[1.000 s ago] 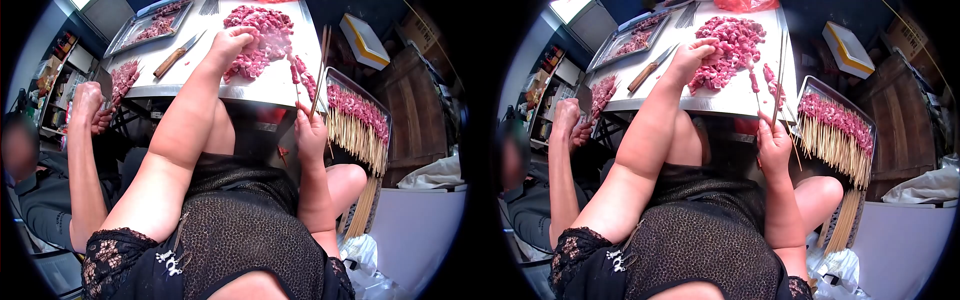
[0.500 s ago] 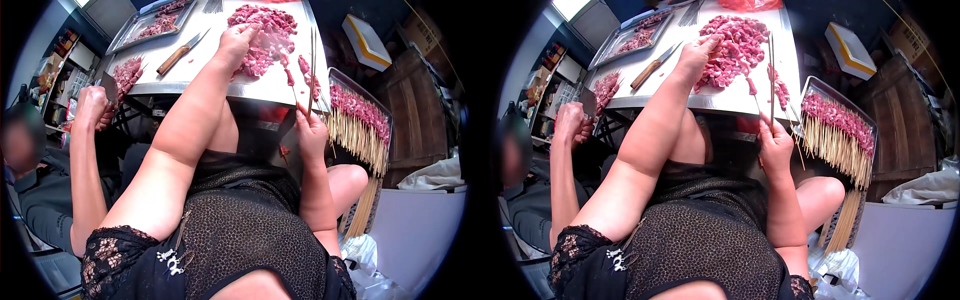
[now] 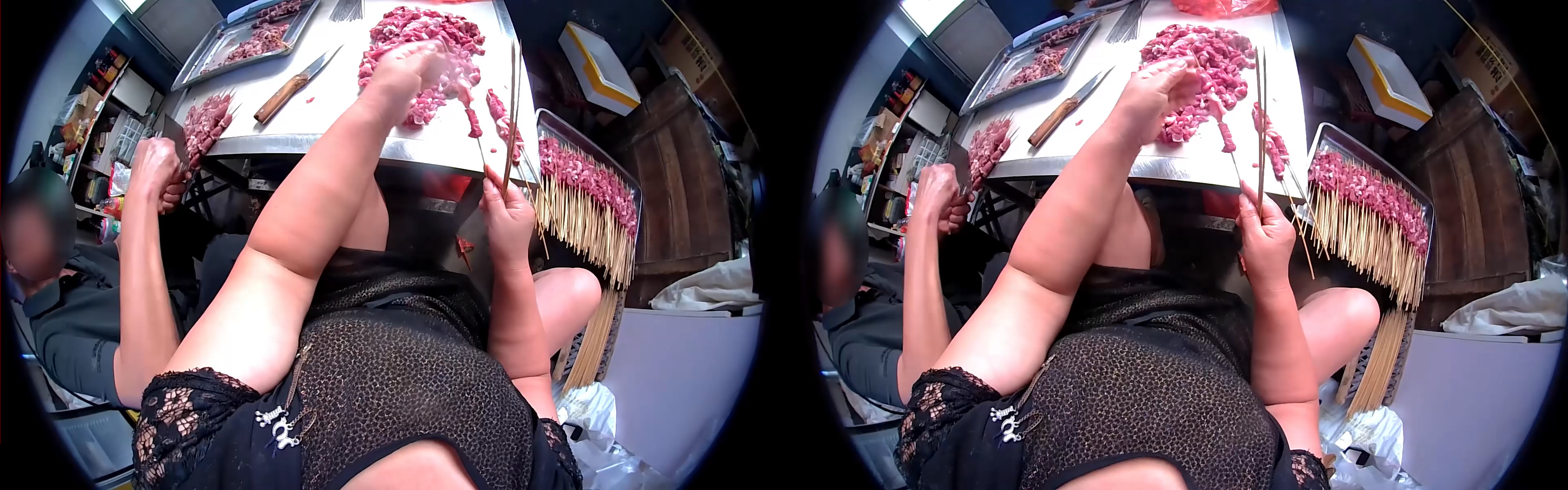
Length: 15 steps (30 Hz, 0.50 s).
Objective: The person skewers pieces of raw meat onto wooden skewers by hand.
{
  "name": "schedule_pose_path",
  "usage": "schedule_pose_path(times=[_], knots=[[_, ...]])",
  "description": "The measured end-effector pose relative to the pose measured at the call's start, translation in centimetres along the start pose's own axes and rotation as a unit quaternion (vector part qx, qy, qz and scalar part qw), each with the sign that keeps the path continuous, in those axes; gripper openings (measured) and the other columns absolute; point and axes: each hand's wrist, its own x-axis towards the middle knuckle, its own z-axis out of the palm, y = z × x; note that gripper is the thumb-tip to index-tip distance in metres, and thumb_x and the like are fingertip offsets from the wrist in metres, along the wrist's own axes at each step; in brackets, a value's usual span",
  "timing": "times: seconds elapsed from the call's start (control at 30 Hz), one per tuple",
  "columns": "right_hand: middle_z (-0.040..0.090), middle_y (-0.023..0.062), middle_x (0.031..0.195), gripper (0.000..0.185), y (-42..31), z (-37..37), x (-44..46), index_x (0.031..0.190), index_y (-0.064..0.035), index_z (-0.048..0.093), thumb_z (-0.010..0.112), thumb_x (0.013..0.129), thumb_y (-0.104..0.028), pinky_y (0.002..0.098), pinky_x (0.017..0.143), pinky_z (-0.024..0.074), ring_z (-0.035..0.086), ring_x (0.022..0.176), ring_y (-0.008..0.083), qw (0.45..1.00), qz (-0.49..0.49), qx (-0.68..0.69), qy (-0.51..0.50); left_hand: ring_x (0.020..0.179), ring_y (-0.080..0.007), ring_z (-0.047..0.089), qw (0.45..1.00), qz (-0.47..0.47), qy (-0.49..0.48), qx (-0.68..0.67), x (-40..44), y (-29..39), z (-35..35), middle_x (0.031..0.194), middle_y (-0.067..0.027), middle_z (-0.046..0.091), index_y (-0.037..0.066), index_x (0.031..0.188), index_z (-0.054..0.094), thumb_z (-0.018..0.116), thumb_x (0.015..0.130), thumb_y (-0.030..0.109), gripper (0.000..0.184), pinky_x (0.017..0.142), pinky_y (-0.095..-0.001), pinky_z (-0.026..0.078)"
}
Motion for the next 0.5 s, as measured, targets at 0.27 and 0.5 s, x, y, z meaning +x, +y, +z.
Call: schedule_pose_path(times=[0.27, 0.5], knots=[[0.053, -0.0058, 0.071, 0.024, 0.4, 0.3, 0.3, 0.112, -0.0023, 0.063, 0.060, 0.088, -0.008, 0.0146, 0.053, 0.0337, 0.045, 0.061, 0.0013, 0.997, -0.024, -0.067, 0.020, 0.093, -0.0279, 0.064, 0.977, -0.067, -0.102, -0.173, -0.7, -1.2, 1.6, 0.102, -0.0202, 0.062, -0.004, 0.111, 0.050, 0.046, 0.095, 0.010, 0.023, 0.086, -0.0376, 0.053], [0.048, -0.0056, 0.063, 0.022, 0.1, 0.6, 0.5, 0.111, -0.0007, 0.061, 0.054, 0.091, -0.006, 0.0152, 0.045, 0.0305, 0.038, 0.050, 0.0010, 0.994, 0.056, 0.089, -0.034, 0.088, -0.0245, 0.064, 0.977, -0.072, -0.129, -0.155, -0.9, -0.3, 1.5, 0.098, -0.0145, 0.062, -0.003, 0.105, 0.055, 0.061, 0.082, 0.001, 0.024, 0.077, -0.0332, 0.053]])
